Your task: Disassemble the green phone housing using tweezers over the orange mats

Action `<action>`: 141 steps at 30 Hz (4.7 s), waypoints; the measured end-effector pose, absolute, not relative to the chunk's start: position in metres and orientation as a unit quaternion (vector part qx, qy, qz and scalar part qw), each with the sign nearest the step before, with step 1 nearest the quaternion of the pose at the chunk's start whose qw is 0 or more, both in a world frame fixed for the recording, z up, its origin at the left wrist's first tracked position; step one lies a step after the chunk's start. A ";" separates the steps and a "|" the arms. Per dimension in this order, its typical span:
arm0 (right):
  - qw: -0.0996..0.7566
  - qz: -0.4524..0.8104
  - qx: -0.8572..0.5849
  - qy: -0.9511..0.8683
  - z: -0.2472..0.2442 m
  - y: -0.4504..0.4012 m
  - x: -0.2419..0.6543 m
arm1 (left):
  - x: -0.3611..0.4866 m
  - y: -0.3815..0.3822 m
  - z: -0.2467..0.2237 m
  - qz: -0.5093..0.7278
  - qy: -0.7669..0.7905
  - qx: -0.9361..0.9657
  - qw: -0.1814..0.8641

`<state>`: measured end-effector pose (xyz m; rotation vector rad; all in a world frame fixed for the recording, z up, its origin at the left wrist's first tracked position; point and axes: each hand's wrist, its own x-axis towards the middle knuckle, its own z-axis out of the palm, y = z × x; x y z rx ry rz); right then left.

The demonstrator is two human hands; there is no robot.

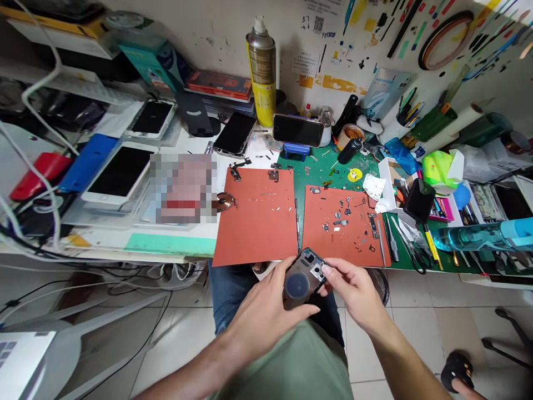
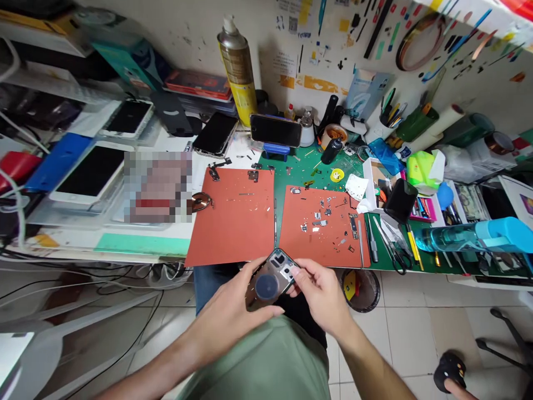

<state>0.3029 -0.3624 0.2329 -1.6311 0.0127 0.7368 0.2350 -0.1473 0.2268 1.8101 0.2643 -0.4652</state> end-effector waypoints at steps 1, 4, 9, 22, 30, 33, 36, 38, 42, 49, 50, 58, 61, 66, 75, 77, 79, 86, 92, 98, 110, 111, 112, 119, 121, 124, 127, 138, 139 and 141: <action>0.619 0.335 -0.710 -0.009 0.236 -0.362 0.310 | 0.235 -0.141 0.224 -0.211 0.120 0.726 0.643; 0.618 0.374 -0.690 -0.042 0.246 -0.359 0.329 | 0.239 -0.129 0.212 -0.231 0.161 0.520 0.806; 0.621 0.426 -0.654 -0.077 0.258 -0.348 0.349 | 0.239 -0.135 0.194 -0.326 0.148 0.212 0.910; 0.599 0.498 -0.615 -0.121 0.261 -0.327 0.353 | 0.224 -0.144 0.191 -0.228 0.090 0.151 0.958; 0.375 0.097 -0.900 -0.200 0.228 -0.306 0.385 | 0.199 -0.121 0.194 -0.109 0.207 0.201 0.951; 0.346 0.076 -0.906 -0.232 0.212 -0.289 0.407 | 0.197 -0.110 0.193 -0.090 0.241 0.224 0.940; 0.317 0.070 -0.905 -0.276 0.203 -0.275 0.427 | 0.199 -0.103 0.189 -0.082 0.250 0.226 0.938; 0.300 0.078 -0.898 -0.312 0.201 -0.271 0.438 | 0.201 -0.102 0.186 -0.077 0.246 0.204 0.944; 0.270 0.110 -0.881 -0.372 0.200 -0.270 0.454 | 0.204 -0.100 0.182 -0.070 0.240 0.169 0.953; 0.235 0.146 -0.872 -0.404 0.203 -0.266 0.464 | 0.211 -0.098 0.178 -0.065 0.248 0.182 0.949; 0.234 0.150 -0.872 -0.403 0.204 -0.265 0.464 | 0.212 -0.099 0.177 -0.064 0.249 0.187 0.948; 0.308 0.202 -0.862 -0.347 0.230 -0.271 0.426 | 0.218 -0.103 0.176 -0.039 0.268 0.231 0.934; 0.408 0.268 -0.829 -0.274 0.239 -0.273 0.394 | 0.221 -0.102 0.180 -0.042 0.251 0.236 0.938; 0.551 0.327 -0.756 -0.136 0.240 -0.268 0.359 | 0.226 -0.104 0.186 -0.035 0.239 0.265 0.933; 0.575 0.321 -0.748 -0.078 0.221 -0.265 0.368 | 0.230 -0.109 0.194 -0.027 0.254 0.285 0.924; 0.578 0.323 -0.746 -0.074 0.219 -0.265 0.371 | 0.231 -0.108 0.195 -0.026 0.255 0.282 0.924; 0.570 0.318 -0.755 -0.067 0.218 -0.265 0.373 | 0.232 -0.108 0.197 -0.027 0.254 0.278 0.926; 0.589 0.324 -0.739 -0.044 0.221 -0.263 0.373 | 0.233 -0.106 0.195 -0.033 0.256 0.269 0.928; 0.660 0.307 -0.686 0.001 0.224 -0.261 0.365 | 0.233 -0.107 0.195 -0.030 0.258 0.281 0.924; 0.663 0.317 -0.678 -0.005 0.229 -0.265 0.361 | 0.233 -0.110 0.196 -0.023 0.251 0.301 0.920; 0.596 0.268 -0.754 -0.058 0.235 -0.266 0.352 | 0.235 -0.109 0.195 -0.015 0.219 0.311 0.925; 0.569 0.247 -0.780 -0.078 0.237 -0.265 0.350 | 0.235 -0.109 0.195 -0.016 0.217 0.312 0.925; 0.541 0.228 -0.803 -0.099 0.239 -0.265 0.349 | 0.234 -0.109 0.195 -0.017 0.217 0.315 0.924; 0.458 0.193 -0.853 -0.161 0.242 -0.261 0.345 | 0.234 -0.109 0.193 -0.024 0.210 0.341 0.916; 0.453 0.197 -0.854 -0.161 0.242 -0.262 0.344 | 0.234 -0.109 0.192 -0.029 0.208 0.350 0.913; 0.444 0.211 -0.858 -0.152 0.243 -0.263 0.345 | 0.233 -0.108 0.192 -0.033 0.209 0.359 0.909; 0.467 0.246 -0.841 -0.114 0.243 -0.264 0.348 | 0.234 -0.108 0.194 -0.028 0.210 0.360 0.909; 0.588 0.329 -0.739 -0.015 0.233 -0.269 0.355 | 0.238 -0.105 0.195 -0.022 0.234 0.336 0.912; 0.581 0.327 -0.745 -0.021 0.233 -0.269 0.355 | 0.238 -0.104 0.195 -0.021 0.235 0.336 0.912; 0.562 0.318 -0.763 -0.040 0.233 -0.270 0.356 | 0.237 -0.103 0.197 -0.019 0.225 0.338 0.914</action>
